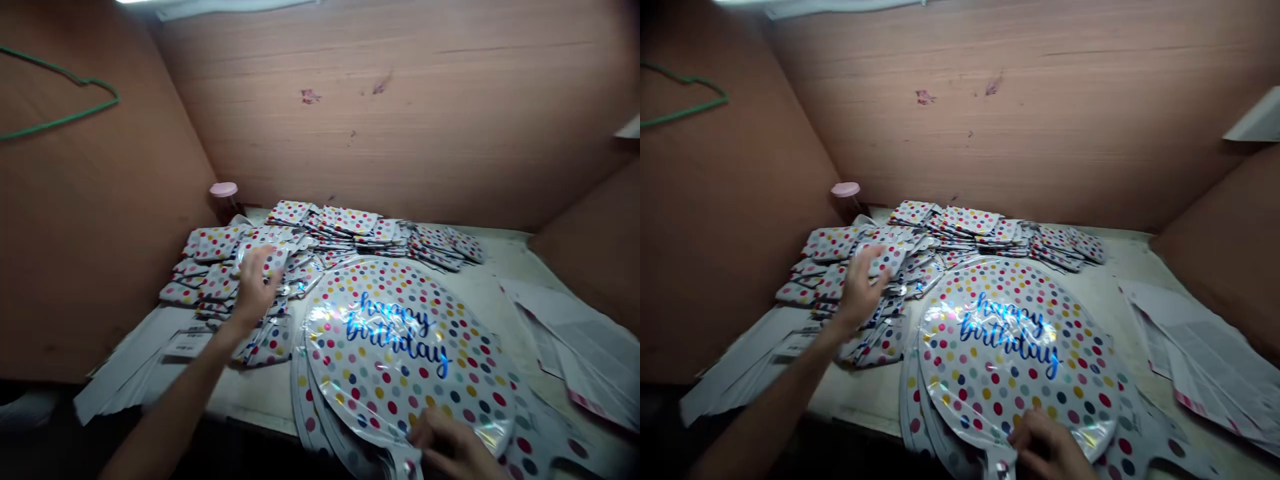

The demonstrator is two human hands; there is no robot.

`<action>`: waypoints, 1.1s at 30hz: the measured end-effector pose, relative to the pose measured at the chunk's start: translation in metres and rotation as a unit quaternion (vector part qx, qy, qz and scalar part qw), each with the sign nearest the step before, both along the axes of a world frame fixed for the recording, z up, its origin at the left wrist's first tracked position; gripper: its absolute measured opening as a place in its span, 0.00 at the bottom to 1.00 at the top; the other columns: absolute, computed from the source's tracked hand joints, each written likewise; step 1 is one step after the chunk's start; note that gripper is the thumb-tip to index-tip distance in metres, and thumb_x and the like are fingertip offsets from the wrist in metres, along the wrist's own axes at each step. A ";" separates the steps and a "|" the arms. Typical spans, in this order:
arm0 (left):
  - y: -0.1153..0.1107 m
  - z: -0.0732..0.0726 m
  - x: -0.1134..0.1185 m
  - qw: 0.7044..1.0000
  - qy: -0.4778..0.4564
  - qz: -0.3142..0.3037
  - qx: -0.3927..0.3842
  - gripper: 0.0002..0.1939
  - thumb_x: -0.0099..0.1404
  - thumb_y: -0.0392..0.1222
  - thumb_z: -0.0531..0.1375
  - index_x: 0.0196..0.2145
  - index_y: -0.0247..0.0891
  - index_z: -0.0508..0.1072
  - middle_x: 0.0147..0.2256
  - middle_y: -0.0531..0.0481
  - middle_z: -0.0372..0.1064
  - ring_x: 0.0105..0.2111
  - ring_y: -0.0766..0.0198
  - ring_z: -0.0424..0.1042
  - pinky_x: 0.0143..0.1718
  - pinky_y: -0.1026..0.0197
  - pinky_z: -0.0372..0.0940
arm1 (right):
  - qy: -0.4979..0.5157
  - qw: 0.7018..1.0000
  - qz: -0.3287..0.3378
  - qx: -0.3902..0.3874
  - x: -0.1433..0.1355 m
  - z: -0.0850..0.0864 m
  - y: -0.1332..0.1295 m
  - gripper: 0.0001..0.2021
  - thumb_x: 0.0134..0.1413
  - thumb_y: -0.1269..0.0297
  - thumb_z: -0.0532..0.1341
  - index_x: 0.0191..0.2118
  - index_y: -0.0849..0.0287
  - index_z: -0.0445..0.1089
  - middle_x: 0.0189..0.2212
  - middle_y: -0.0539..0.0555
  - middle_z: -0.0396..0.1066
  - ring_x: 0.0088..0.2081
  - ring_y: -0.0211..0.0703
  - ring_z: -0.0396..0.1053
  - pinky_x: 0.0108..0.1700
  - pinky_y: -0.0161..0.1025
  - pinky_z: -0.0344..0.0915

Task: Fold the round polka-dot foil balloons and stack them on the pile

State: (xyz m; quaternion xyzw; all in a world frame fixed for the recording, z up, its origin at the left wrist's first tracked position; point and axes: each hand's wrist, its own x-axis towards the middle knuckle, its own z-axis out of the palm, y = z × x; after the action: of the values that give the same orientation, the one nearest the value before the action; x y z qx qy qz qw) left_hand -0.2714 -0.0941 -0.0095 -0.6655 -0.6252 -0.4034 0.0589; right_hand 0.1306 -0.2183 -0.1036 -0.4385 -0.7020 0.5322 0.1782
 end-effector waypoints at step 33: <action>-0.047 -0.068 0.128 0.921 0.235 -0.271 -0.154 0.26 0.68 0.53 0.51 0.62 0.46 0.58 0.62 0.45 0.53 0.61 0.46 0.52 0.59 0.41 0.51 | -0.328 0.875 -0.258 0.245 -0.031 0.046 0.248 0.11 0.58 0.68 0.56 0.46 0.60 0.68 0.48 0.62 0.69 0.51 0.52 0.63 0.51 0.45 0.58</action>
State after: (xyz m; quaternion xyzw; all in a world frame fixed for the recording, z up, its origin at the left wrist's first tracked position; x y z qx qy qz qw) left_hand -0.1431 -0.1408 -0.0774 -0.8858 -0.4438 -0.1349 -0.0108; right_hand 0.0995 0.0298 -0.0579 -0.6961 -0.6896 0.1041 0.1704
